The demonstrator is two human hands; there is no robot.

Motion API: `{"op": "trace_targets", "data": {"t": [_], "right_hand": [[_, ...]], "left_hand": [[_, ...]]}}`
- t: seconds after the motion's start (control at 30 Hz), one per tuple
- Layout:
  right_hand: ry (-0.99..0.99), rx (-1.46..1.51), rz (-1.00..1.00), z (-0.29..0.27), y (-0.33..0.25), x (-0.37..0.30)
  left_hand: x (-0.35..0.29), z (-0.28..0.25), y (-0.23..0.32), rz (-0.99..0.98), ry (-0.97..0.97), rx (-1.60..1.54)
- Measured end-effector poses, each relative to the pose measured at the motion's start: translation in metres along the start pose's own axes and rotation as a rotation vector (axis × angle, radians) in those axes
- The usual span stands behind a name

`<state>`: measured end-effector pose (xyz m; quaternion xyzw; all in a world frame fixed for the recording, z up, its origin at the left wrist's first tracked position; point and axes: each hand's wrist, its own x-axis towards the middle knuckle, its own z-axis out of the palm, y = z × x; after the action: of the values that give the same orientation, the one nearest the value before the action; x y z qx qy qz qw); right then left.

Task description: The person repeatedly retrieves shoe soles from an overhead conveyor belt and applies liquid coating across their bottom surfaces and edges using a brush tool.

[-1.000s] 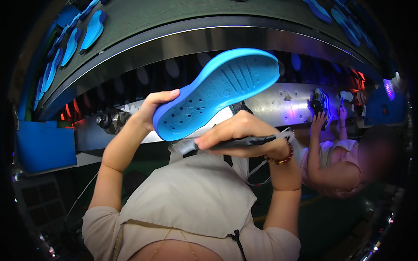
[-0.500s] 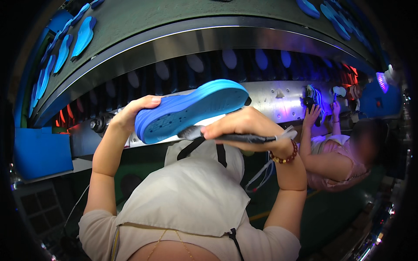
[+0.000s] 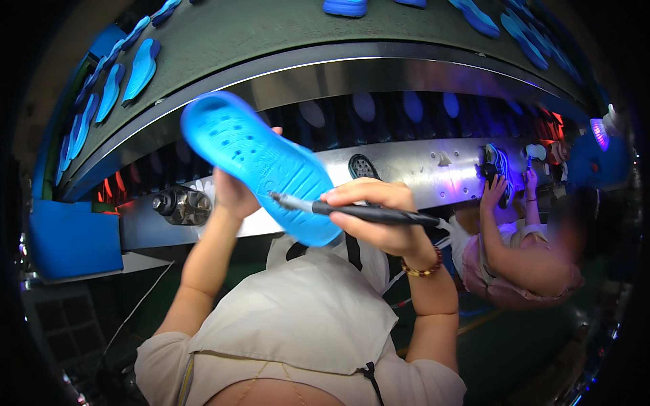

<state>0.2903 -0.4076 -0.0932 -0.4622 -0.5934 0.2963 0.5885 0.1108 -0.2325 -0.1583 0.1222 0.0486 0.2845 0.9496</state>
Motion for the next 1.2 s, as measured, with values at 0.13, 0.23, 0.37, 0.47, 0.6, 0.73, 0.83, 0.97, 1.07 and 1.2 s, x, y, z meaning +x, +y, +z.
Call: {"op": "trace_targets", "data": {"t": [0.13, 0.23, 0.37, 0.47, 0.6, 0.73, 0.83, 0.97, 1.07, 1.2], "right_hand": [[0.124, -0.057, 0.149, 0.007, 0.024, 0.012], [0.1, -0.27, -0.099, 0.019, 0.027, 0.021], [-0.239, -0.513, -0.206, 0.03, -0.004, 0.01], [-0.44, -0.34, -0.145, 0.015, -0.014, 0.015], [0.061, -0.252, -0.125, 0.017, 0.008, 0.037], [-0.305, -0.097, -0.158, 0.024, -0.007, 0.024], [-0.079, 0.071, 0.069, 0.008, 0.005, 0.014], [-0.271, -0.132, -0.171, 0.013, 0.006, 0.017], [-0.341, 0.137, -0.111, -0.002, 0.019, 0.018], [0.064, 0.514, 0.177, 0.01, 0.026, 0.015]], "left_hand": [[0.008, 0.005, -0.033, -0.105, -0.069, 0.067], [0.007, 0.014, -0.042, -0.05, -0.019, 0.144], [0.008, 0.014, -0.021, 0.121, 0.102, 0.248], [0.002, 0.012, -0.014, 0.157, 0.069, 0.251], [0.005, 0.035, -0.031, 0.174, -0.012, 0.21], [0.008, 0.033, -0.017, 0.249, -0.146, 0.142], [0.005, 0.035, -0.007, 0.282, -0.038, 0.22], [0.013, 0.044, 0.002, 0.278, 0.013, 0.294], [0.014, 0.05, 0.012, 0.245, -0.05, 0.318], [0.015, 0.076, 0.004, 0.254, 0.007, 0.226]]}}
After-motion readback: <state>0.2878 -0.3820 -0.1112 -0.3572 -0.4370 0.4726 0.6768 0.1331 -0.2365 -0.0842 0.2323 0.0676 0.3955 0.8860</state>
